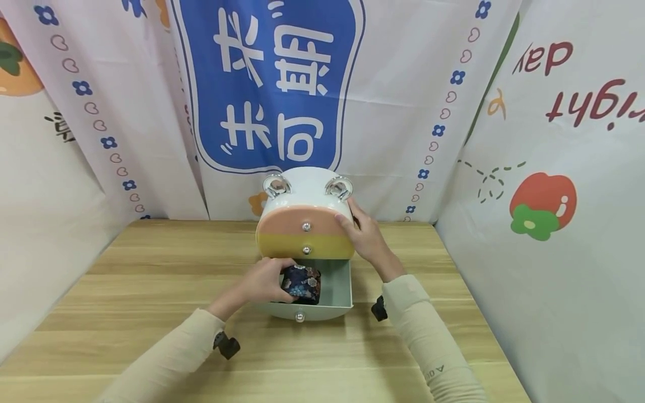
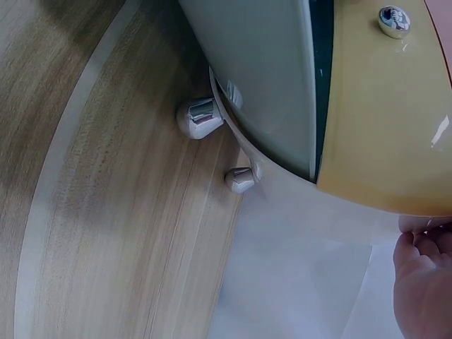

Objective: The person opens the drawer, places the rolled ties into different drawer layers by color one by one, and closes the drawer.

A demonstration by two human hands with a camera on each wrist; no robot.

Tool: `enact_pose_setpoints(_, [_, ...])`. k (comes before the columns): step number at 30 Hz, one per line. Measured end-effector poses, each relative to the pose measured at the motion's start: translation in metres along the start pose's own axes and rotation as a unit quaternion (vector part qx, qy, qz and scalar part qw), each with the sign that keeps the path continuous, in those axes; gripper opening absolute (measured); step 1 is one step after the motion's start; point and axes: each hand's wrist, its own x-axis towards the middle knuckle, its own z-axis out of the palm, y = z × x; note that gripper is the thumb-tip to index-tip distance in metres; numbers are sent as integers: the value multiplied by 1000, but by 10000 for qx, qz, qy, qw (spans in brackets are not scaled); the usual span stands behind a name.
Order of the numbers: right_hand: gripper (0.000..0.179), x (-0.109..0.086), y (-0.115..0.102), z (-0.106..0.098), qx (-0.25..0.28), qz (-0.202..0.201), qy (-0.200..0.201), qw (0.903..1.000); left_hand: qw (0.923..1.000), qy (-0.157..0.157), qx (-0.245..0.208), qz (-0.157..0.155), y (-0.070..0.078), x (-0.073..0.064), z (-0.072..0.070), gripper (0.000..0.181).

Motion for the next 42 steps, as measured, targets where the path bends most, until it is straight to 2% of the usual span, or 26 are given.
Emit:
enact_pose_setpoints(5, [68, -1, 2, -1, 39, 46, -41, 10000, 9998, 54, 174, 14, 1, 6, 10, 65])
enact_pose_setpoints(11, [65, -1, 1, 0, 62, 193, -132, 9997, 9997, -92, 232, -8, 2, 12, 18, 68])
enact_pose_setpoints(16, [65, -6, -19, -3, -21, 303, -231, 9993, 9990, -238, 320, -180, 2, 15, 23, 72])
enact_pose_setpoints(20, [65, -12, -39, -6, -36, 235, -247, 9994, 9982, -335, 425, -271, 1, 15, 24, 75])
enact_pose_setpoints(22, [66, -12, -37, -6, -23, 196, -232, 9995, 9979, -375, 447, -274, 0, 15, 23, 74])
enact_pose_setpoints(28, [66, -3, -1, 0, 0, 57, -89, 9999, 9970, -405, 655, -82, 4, 13, 13, 69])
enact_pose_setpoints(32, [68, -3, 0, 0, -12, -8, -11, 10000, 9971, -405, 644, 45, 6, 8, 2, 69])
enact_pose_setpoints(36, [70, -3, 0, -1, -68, -8, -21, 10000, 9974, -351, 631, -80, 10, -1, -13, 67])
enact_pose_setpoints(42, [73, -2, -1, 2, -64, 8, -71, 10000, 9991, 39, 367, -206, 18, -17, -39, 44])
